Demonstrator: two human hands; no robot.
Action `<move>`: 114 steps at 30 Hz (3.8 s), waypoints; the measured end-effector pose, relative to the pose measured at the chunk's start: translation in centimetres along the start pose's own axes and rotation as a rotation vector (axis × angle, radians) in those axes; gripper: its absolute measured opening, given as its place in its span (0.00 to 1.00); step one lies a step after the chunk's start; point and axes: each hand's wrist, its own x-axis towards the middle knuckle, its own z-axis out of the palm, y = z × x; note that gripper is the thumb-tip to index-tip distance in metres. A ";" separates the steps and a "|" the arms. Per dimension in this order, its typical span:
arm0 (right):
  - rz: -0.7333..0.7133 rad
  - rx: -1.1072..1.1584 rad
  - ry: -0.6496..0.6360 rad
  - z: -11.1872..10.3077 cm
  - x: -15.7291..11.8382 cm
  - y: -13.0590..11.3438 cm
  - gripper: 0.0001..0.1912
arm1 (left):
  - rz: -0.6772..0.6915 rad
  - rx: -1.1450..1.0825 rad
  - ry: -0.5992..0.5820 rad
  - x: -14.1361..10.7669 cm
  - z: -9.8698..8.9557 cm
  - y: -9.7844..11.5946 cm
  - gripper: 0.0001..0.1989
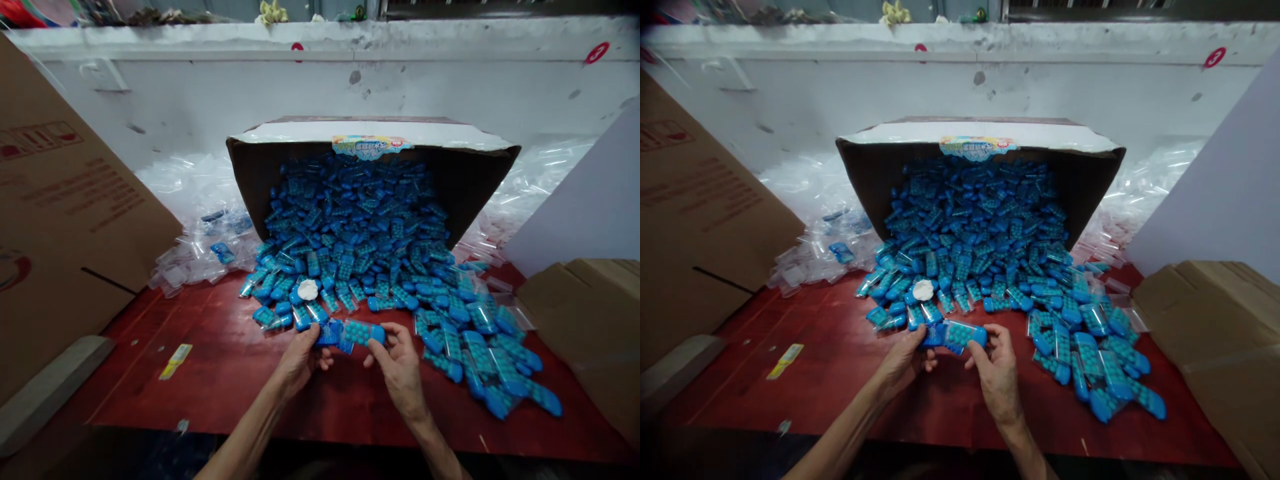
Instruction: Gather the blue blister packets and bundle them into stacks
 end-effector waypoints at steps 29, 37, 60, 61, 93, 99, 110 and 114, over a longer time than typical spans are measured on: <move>0.063 -0.076 -0.067 -0.1 -0.7 1.5 0.15 | 0.110 0.107 0.016 0.0 0.3 -0.1 0.16; 0.099 -0.002 -0.063 0.6 -0.4 2.3 0.15 | 0.106 0.185 0.000 0.5 0.8 0.0 0.15; 0.103 0.154 -0.454 0.3 1.0 0.3 0.30 | -0.078 -0.276 -0.229 -0.8 2.4 0.2 0.07; 0.102 0.156 -0.460 0.4 0.9 0.4 0.33 | -0.073 -0.281 -0.223 -1.0 2.6 0.1 0.08; 0.223 0.241 -0.507 -0.3 0.4 1.7 0.45 | -0.054 -0.082 -0.204 -2.6 3.4 -1.3 0.15; 0.238 0.223 -0.498 -0.7 0.4 1.8 0.43 | -0.053 -0.062 -0.257 -2.6 3.1 -1.2 0.12; 0.219 0.013 -0.640 -0.9 0.1 1.4 0.38 | -0.056 -0.083 -0.178 -3.9 1.5 -1.3 0.11; -0.046 -0.475 -0.454 -1.1 2.3 1.2 0.15 | 0.076 -0.250 0.251 -4.8 -3.1 -0.1 0.10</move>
